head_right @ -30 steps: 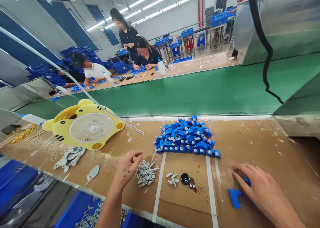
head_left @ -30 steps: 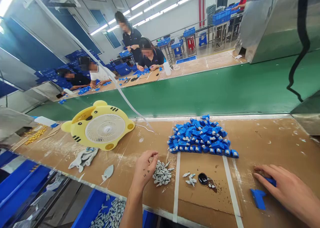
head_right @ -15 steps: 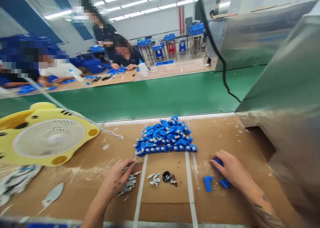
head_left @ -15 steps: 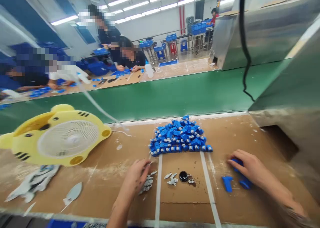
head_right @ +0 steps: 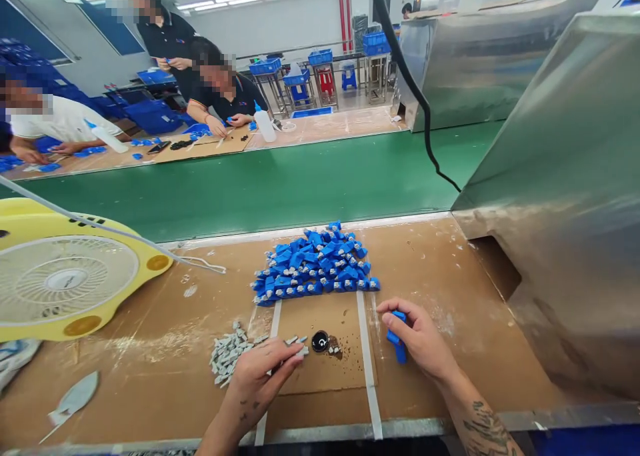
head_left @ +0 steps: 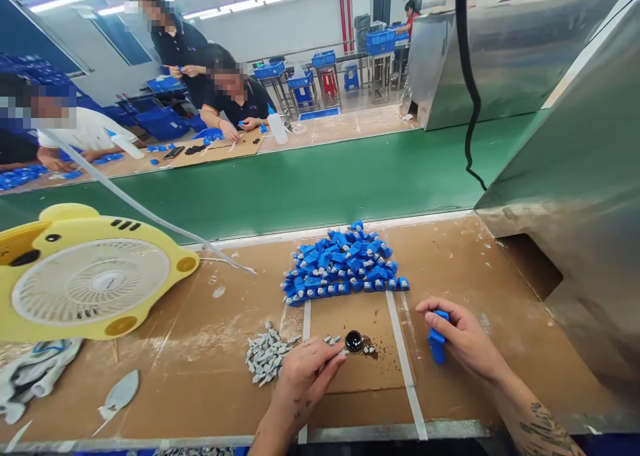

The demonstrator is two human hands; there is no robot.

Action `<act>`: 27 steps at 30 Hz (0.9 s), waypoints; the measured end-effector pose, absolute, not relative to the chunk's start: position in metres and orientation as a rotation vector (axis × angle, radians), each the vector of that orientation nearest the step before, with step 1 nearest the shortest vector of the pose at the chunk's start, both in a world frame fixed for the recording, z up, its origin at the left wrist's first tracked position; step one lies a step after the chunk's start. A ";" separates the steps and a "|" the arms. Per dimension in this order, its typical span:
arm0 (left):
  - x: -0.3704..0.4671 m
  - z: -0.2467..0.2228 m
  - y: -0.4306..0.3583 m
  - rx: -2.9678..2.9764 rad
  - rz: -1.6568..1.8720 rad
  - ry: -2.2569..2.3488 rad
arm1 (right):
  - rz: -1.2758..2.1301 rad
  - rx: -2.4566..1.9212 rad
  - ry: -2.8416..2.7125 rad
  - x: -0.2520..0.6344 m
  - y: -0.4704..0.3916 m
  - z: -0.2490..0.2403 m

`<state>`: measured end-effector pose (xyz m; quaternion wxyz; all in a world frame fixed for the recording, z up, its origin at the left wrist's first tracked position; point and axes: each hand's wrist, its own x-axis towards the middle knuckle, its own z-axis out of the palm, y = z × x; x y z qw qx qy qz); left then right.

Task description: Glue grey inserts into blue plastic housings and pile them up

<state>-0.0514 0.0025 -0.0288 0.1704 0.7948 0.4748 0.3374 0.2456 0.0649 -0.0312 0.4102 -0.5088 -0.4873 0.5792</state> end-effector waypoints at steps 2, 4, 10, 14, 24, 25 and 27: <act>-0.050 -0.029 0.005 2.325 0.928 1.333 | 1.515 -1.208 -1.173 0.236 0.060 -0.030; -0.050 -0.030 0.006 2.397 0.873 1.321 | 1.617 -1.149 -1.096 0.227 0.055 -0.030; -0.045 -0.044 0.009 2.515 0.827 1.416 | 1.717 -1.092 -1.249 0.206 0.042 -0.032; -0.042 -0.045 0.015 2.528 0.724 1.488 | 1.658 -1.131 -1.297 0.200 0.035 -0.037; -0.036 -0.049 0.023 2.499 0.750 1.496 | 1.706 -1.108 -1.276 0.194 0.027 -0.042; -0.035 -0.046 0.021 2.464 0.801 1.492 | 1.724 -1.108 -1.234 0.193 0.027 -0.043; -0.031 -0.037 0.016 2.382 0.901 1.471 | 1.796 -1.107 -1.079 0.187 0.026 -0.046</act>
